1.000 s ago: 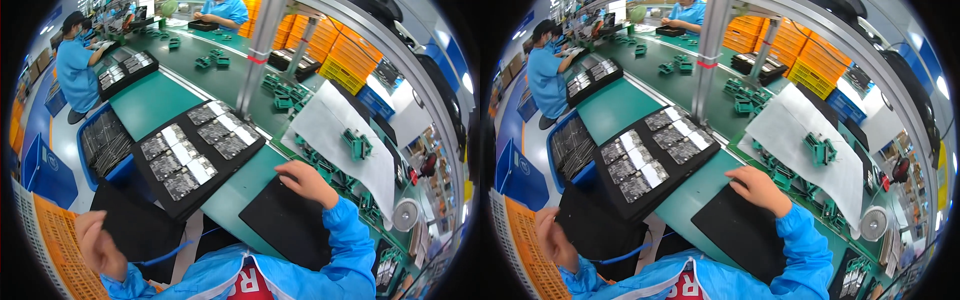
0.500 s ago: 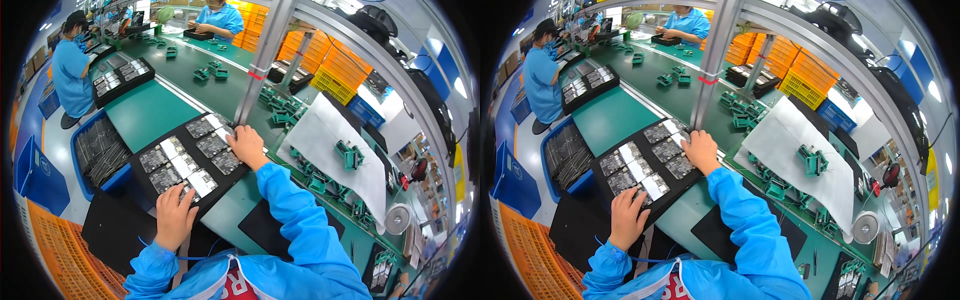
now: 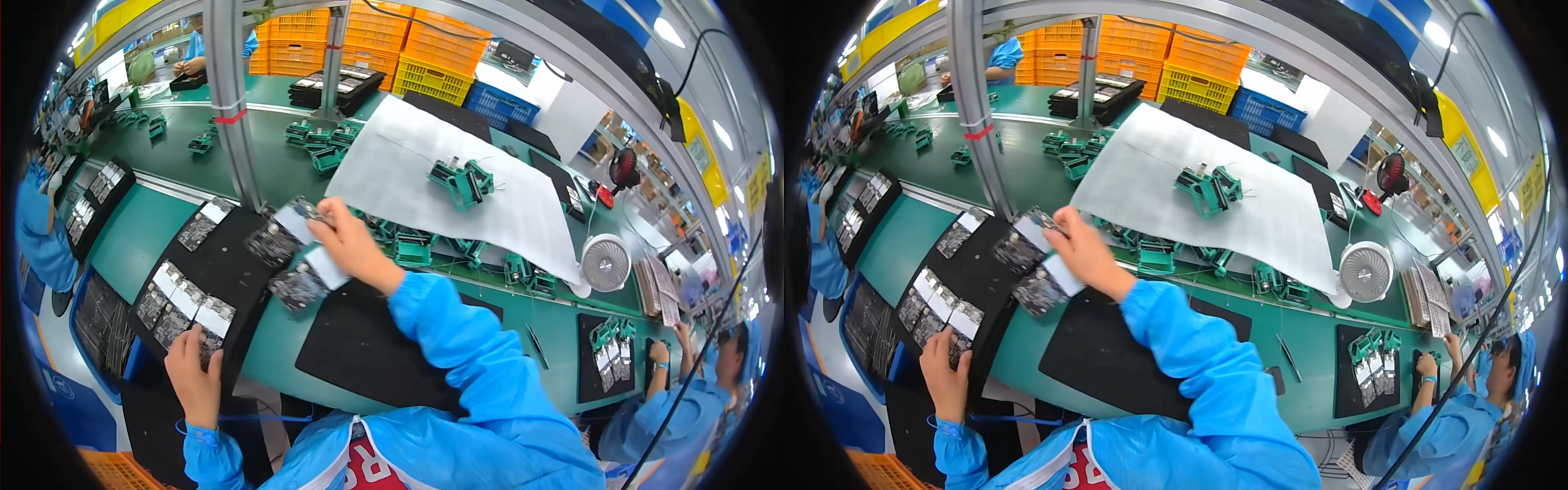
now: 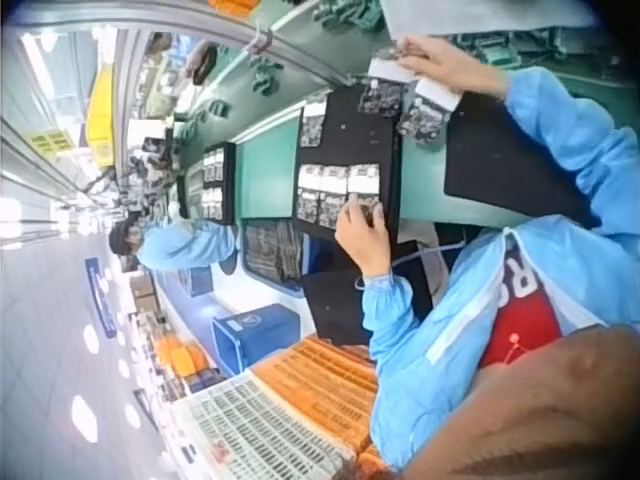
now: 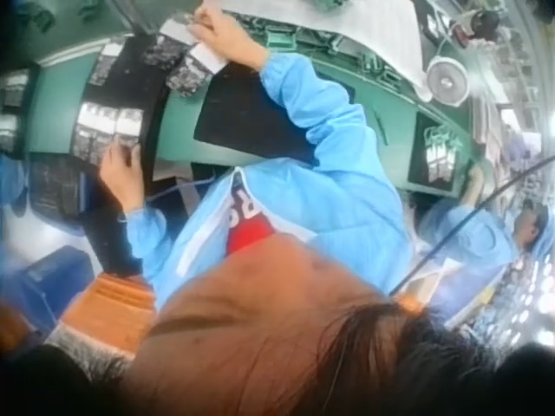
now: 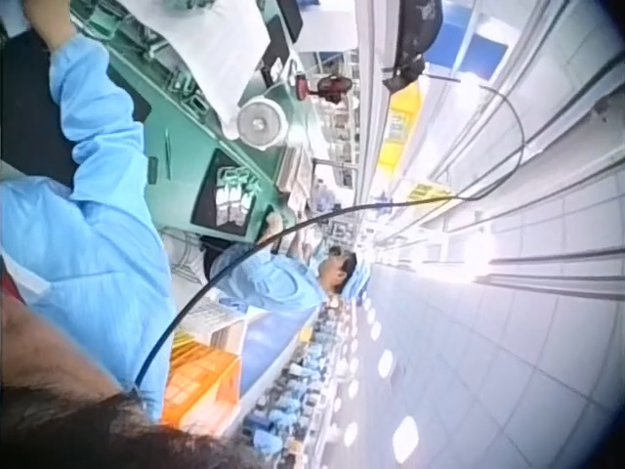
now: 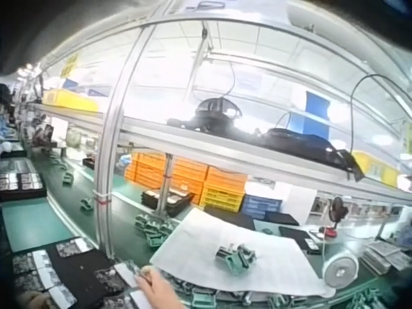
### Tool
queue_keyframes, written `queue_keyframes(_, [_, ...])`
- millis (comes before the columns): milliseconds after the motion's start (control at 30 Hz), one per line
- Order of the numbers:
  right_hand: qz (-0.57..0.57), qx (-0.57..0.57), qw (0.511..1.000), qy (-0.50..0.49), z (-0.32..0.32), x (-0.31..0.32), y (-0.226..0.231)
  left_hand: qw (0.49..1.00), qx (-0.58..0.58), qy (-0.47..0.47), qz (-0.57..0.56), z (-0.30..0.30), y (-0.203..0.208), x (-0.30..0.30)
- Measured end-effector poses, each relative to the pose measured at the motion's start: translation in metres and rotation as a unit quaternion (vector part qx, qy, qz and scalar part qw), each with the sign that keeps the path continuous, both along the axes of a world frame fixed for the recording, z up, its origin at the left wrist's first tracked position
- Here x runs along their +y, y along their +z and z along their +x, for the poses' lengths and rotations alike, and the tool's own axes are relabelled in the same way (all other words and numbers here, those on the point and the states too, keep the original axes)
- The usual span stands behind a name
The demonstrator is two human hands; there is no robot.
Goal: The person assembles circuit boards by hand, placing green housings and electronic components onto them.
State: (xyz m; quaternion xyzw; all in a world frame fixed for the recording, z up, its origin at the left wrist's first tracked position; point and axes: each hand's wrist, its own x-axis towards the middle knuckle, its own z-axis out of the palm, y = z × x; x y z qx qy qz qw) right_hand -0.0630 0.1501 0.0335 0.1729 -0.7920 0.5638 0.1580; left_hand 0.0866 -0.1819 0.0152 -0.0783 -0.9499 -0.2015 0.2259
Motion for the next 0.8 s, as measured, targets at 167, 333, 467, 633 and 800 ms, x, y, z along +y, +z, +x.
queue_keyframes(167, [0.068, -0.236, 0.965, 0.094, 0.087, 0.109, 0.018, 0.986, -0.037, 0.0, 0.163, 0.005, 0.016, 0.03])
queue_keyframes(333, [0.146, -0.354, 0.899, 0.21, 0.145, 0.166, -0.021, 0.965, -0.11, -0.115, 0.21, 0.012, 0.02, 0.122])
queue_keyframes(467, [0.329, -0.239, 0.904, 0.13, 0.164, 0.166, -0.017, 0.968, -0.079, -0.213, 0.109, 0.003, 0.001, 0.19])
queue_keyframes(633, [0.447, -0.053, 0.893, 0.016, 0.2, 0.183, -0.006, 0.953, -0.11, -0.283, 0.001, 0.01, -0.016, 0.217])
queue_keyframes(800, [0.443, -0.106, 0.862, -0.221, 0.271, 0.258, 0.027, 0.878, -0.047, -0.473, -0.058, 0.012, -0.002, 0.221])
